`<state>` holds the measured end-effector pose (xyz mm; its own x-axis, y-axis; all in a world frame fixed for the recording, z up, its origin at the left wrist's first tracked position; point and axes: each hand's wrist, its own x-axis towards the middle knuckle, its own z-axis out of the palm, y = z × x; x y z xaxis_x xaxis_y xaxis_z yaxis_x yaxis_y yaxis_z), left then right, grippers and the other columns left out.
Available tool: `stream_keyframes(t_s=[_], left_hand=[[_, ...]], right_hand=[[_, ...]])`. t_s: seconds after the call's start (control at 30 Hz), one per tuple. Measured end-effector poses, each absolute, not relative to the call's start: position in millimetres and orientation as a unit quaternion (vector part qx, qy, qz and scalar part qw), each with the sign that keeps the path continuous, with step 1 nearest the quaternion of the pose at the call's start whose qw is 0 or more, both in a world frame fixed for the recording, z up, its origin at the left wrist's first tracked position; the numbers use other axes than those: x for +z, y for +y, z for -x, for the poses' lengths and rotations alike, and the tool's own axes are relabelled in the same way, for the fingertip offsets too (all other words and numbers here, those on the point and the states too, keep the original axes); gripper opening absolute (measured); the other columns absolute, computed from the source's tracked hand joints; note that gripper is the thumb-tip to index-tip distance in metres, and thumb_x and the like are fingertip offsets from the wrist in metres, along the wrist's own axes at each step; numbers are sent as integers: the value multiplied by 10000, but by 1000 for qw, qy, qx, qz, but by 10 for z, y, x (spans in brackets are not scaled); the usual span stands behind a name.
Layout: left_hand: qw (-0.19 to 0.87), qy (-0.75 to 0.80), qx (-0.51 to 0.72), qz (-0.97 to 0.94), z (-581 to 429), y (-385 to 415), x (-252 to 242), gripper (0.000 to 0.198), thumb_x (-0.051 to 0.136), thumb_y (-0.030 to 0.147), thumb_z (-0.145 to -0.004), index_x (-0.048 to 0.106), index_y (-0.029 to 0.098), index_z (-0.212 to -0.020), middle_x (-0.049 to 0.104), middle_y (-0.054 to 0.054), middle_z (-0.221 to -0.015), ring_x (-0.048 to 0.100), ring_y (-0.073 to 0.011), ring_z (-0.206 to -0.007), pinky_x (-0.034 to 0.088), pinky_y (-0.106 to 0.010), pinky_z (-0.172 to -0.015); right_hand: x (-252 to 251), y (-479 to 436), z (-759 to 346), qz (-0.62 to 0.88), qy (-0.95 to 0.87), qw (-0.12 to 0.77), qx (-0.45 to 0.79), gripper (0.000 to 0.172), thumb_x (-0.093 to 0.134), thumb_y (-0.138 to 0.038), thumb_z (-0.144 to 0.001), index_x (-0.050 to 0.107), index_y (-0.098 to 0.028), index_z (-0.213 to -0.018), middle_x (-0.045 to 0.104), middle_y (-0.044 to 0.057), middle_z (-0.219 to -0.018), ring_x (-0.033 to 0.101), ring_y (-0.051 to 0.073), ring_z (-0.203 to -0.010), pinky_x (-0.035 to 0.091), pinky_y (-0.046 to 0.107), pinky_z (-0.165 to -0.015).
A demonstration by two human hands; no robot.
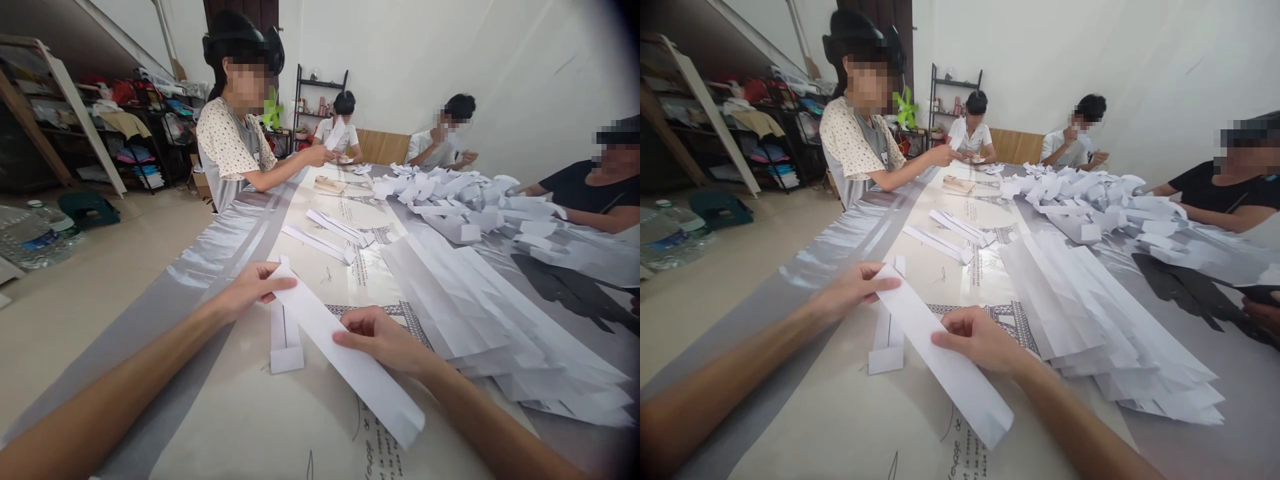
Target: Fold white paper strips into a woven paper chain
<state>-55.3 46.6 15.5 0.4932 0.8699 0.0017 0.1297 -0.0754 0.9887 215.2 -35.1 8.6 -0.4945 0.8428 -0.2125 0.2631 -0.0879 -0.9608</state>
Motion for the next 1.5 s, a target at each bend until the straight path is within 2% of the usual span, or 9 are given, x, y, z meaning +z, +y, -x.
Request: stream_keyframes(t_s=[0.23,0.53,0.67,0.87,1.03,1.17,1.3,1.4,1.5], left_hand=[[530,387,307,-689,381,287,138,459,646,502,-903,540,164,-612,399,46,-552,379,-89,-515,256,-228,-505],[524,434,345,-647,498,437,69,514,652,518,-900,498,165,-560,347,59,-475,273,-65,-448,155,-245,-471],[503,464,323,-653,583,523,94,407,703,518,-849,641,159,-666,502,26,-498,338,-70,-430,160,-232,-444],[449,477,308,-689,622,551,117,471,684,522,-852,545,170,-571,406,58,-403,318,-61,-389,187,-212,-437],[461,494,296,-675,623,566,93,503,705,533,-832,480,182,-550,384,65,-384,289,-58,-370,173,-208,-414],[536,502,315,-601,625,559,95,313,754,470,-809,684,167,-768,403,73,-413,298,-58,-368,176,-195,-382],[634,471,349,-504,623,553,133,328,786,324,-790,739,178,-1080,457,78,-460,376,-52,-385,261,-164,-384],[664,447,390,-455,632,582,147,222,770,269,-786,751,149,-972,641,5,-589,586,-89,-524,442,-166,-505],[691,390,423,-438,647,613,152,193,706,340,-818,706,149,-851,768,-95,-832,727,-192,-794,550,-245,-716]], right_hand=[[105,-335,-2135,453,-658,259,543,323,654,-476,-930,700,-202,-764,561,-15,-693,453,109,-584,343,258,-536],[132,-309,-2164,500,-650,247,516,296,600,-492,-958,653,-228,-835,625,13,-854,547,169,-743,407,298,-653],[112,-324,-2162,502,-686,232,472,313,517,-519,-995,611,-243,-881,535,-23,-715,445,143,-614,325,281,-572],[89,-358,-2104,528,-701,225,424,312,471,-543,-997,577,-264,-906,399,-62,-582,320,135,-508,237,273,-504],[24,-340,-2128,542,-736,209,349,264,419,-497,-1025,594,-300,-1042,548,-34,-685,424,153,-547,314,290,-548],[59,-380,-2144,507,-793,203,270,441,560,-535,-965,516,-378,-1375,628,33,-990,576,201,-730,461,359,-683],[90,-427,-2155,461,-834,175,247,627,725,-535,-847,527,-366,-1418,557,87,-1291,624,235,-859,524,407,-753],[39,-399,-2169,452,-827,229,246,448,668,-371,-900,598,-352,-1341,544,77,-1363,644,242,-941,533,439,-846],[28,-356,-2190,442,-790,295,306,268,582,-320,-957,688,-304,-1203,666,64,-1177,649,244,-992,534,411,-860]])
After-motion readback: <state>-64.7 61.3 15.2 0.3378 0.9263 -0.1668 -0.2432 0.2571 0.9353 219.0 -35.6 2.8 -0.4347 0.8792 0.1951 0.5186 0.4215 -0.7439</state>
